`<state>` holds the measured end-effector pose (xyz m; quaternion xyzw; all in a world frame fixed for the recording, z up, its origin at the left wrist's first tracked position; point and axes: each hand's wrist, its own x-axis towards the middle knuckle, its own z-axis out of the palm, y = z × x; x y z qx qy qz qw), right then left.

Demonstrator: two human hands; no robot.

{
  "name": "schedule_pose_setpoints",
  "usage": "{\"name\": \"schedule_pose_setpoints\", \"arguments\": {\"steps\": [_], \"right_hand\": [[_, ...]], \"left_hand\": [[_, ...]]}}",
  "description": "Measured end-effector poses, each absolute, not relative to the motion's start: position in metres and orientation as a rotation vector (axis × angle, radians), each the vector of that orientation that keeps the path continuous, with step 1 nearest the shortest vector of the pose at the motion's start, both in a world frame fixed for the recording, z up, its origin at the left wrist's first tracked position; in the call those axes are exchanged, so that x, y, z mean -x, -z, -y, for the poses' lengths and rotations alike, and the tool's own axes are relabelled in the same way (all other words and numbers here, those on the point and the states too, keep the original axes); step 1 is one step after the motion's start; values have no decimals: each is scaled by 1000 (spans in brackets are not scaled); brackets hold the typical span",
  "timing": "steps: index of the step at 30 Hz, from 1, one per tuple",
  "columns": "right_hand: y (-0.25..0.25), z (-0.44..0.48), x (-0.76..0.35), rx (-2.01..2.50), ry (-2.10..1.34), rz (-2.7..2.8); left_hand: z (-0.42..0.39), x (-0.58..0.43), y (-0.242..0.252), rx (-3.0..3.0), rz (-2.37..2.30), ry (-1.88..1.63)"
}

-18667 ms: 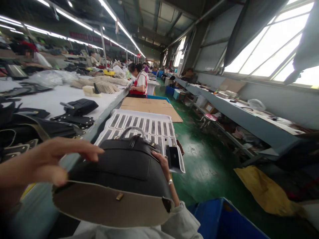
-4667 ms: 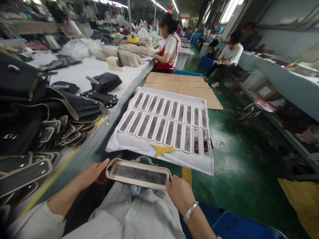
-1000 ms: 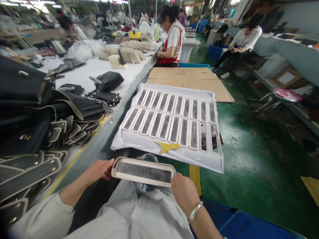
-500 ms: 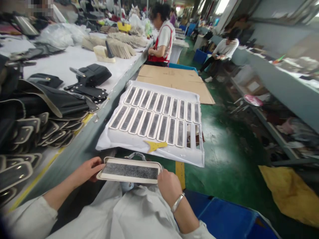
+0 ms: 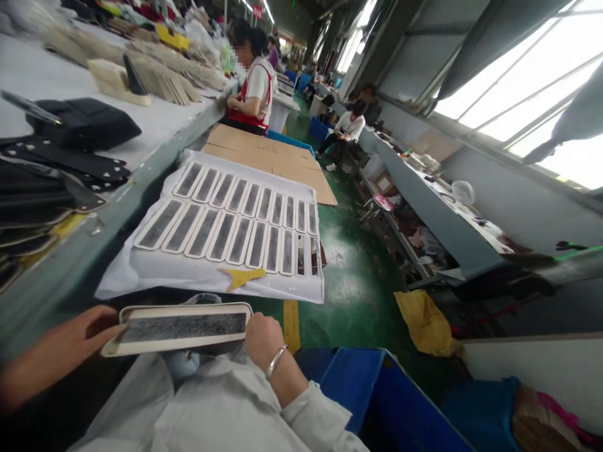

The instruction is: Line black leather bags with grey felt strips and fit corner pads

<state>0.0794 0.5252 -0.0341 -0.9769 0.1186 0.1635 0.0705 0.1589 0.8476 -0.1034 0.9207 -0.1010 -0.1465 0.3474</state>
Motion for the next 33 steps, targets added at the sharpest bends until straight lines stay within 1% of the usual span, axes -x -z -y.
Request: {"name": "schedule_pose_setpoints", "arguments": {"steps": [3, 5, 6, 8, 10, 12, 15, 19, 23, 29, 31, 33], "right_hand": [[35, -528, -79, 2956, -479, -354], [35, -530, -80, 2976, -505, -347], [34, -531, -80, 2980, -519, -343], [33, -530, -81, 2914, -513, -355], [33, -525, -81, 2695, -519, -409], [34, -518, -81, 2454, -573, -446], [38, -508, -82, 2160, -648, -534], [44, -501, -84, 1706, -601, -762], [49, -492, -81, 1507, -577, -713], [50, -490, -78, 1423, -558, -738], [48, -493, -80, 1590, -567, -727], [45, -497, -83, 1911, -606, -654]], "left_hand": [[-826, -143, 95, -2468, 571, -53], [-798, -130, 89, -2442, 878, -154], [-782, -123, 86, -2431, 1029, -128], [-751, -115, 80, -2428, 1263, 34], [-726, -112, 75, -2462, 1363, 200], [-711, -113, 71, -2488, 1388, 295], [-705, -116, 67, -2489, 1405, 337], [-706, -116, 62, -2474, 1400, 385], [-705, -115, 61, -2449, 1351, 395], [-696, -119, 68, -2438, 1320, 362], [-694, -119, 70, -2460, 1346, 388], [-692, -119, 71, -2468, 1356, 397]]}}
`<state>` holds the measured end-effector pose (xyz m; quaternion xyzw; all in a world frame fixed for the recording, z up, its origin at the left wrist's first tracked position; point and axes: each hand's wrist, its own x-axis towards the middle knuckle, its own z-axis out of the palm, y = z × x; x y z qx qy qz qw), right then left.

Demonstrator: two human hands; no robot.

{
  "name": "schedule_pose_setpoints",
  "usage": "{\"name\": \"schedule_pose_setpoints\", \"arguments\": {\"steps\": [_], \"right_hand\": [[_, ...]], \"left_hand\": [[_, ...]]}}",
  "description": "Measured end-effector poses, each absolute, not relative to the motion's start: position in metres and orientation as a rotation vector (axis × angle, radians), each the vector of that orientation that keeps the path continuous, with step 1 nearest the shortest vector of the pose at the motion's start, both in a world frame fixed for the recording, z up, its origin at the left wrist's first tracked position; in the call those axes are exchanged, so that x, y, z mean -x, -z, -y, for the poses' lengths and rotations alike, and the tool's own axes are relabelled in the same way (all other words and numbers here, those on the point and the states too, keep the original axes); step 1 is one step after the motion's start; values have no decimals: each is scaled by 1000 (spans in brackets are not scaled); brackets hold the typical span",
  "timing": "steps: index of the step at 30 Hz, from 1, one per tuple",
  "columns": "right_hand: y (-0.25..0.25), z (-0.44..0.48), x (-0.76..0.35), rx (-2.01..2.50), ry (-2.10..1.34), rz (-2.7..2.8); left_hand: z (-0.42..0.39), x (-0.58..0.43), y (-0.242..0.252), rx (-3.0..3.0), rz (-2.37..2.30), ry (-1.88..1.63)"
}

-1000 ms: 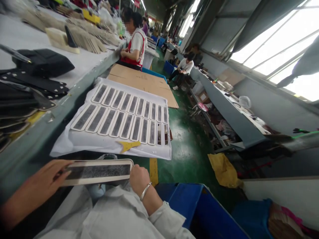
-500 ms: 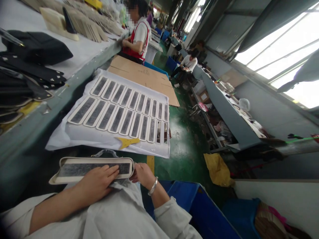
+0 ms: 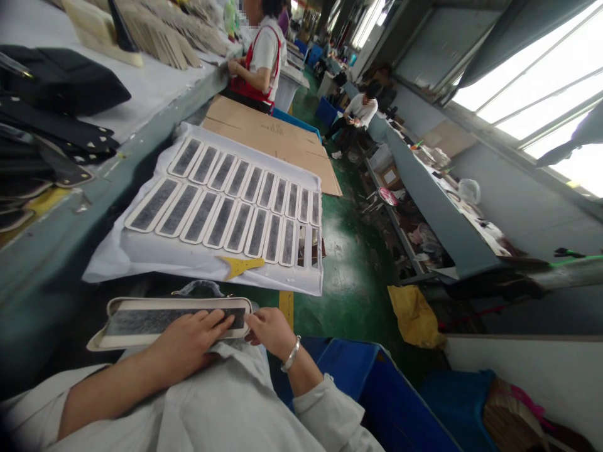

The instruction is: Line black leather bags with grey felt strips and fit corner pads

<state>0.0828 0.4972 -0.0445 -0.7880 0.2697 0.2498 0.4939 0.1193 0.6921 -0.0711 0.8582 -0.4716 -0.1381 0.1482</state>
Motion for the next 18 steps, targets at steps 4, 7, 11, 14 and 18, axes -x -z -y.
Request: {"name": "schedule_pose_setpoints", "arguments": {"steps": [4, 7, 11, 14, 18], "right_hand": [[36, -505, -88, 2458, -681, -463], [30, -511, -90, 2610, -645, -410], [28, -520, -89, 2767, -563, -381], [29, -521, -87, 2775, -531, -365], [33, -508, -84, 2086, -640, -549]], "left_hand": [[-692, -118, 73, -2487, 1357, 392], [-693, -117, 75, -2492, 1370, 375], [-693, -117, 74, -2507, 1388, 344], [-694, -117, 73, -2514, 1383, 312], [-694, -116, 75, -2493, 1376, 286]]}}
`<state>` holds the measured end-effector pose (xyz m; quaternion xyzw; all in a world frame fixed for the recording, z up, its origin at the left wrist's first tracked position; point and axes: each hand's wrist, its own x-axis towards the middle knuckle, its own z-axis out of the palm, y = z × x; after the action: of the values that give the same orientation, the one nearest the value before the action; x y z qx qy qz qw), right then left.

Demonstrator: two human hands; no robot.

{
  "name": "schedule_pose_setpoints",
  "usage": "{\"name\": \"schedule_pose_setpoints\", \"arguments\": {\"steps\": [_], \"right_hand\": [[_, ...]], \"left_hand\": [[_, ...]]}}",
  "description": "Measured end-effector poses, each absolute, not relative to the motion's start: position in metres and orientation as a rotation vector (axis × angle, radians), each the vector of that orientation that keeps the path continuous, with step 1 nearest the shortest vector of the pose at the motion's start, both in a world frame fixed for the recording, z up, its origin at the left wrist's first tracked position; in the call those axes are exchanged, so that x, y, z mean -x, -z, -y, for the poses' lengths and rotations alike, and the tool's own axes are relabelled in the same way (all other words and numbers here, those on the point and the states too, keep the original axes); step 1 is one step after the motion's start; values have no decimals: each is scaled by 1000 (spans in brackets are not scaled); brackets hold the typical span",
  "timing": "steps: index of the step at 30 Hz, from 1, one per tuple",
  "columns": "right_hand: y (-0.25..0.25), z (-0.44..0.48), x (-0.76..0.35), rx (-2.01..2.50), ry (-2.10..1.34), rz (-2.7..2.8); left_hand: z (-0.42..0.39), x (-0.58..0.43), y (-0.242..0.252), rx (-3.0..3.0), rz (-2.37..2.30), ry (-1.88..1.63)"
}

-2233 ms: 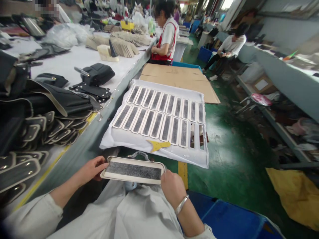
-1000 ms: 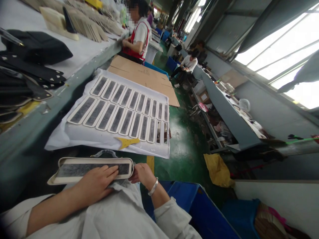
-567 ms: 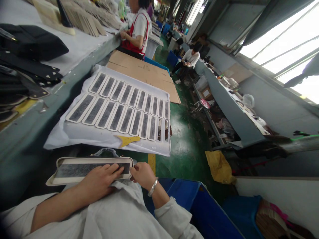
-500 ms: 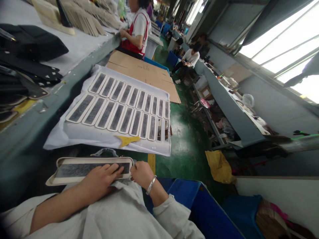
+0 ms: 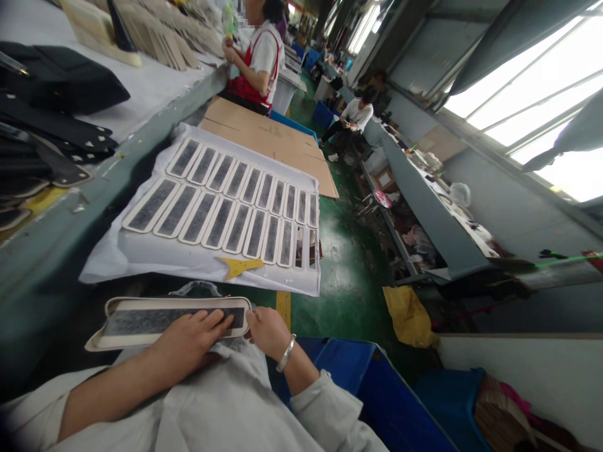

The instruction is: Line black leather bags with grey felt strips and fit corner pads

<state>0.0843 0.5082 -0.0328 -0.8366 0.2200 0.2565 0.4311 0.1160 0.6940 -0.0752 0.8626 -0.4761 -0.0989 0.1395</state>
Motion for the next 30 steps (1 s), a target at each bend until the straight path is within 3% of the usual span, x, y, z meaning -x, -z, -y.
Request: {"name": "schedule_pose_setpoints", "arguments": {"steps": [4, 13, 30], "right_hand": [[36, -488, -83, 1537, -676, -629], [62, -476, -77, 1242, -561, -646], [50, -495, -103, 1895, -734, -584]], "left_hand": [[-694, -116, 75, -2488, 1347, 292], [-693, -118, 68, -2511, 1375, 349], [-716, -122, 63, -2208, 1273, 526]]}}
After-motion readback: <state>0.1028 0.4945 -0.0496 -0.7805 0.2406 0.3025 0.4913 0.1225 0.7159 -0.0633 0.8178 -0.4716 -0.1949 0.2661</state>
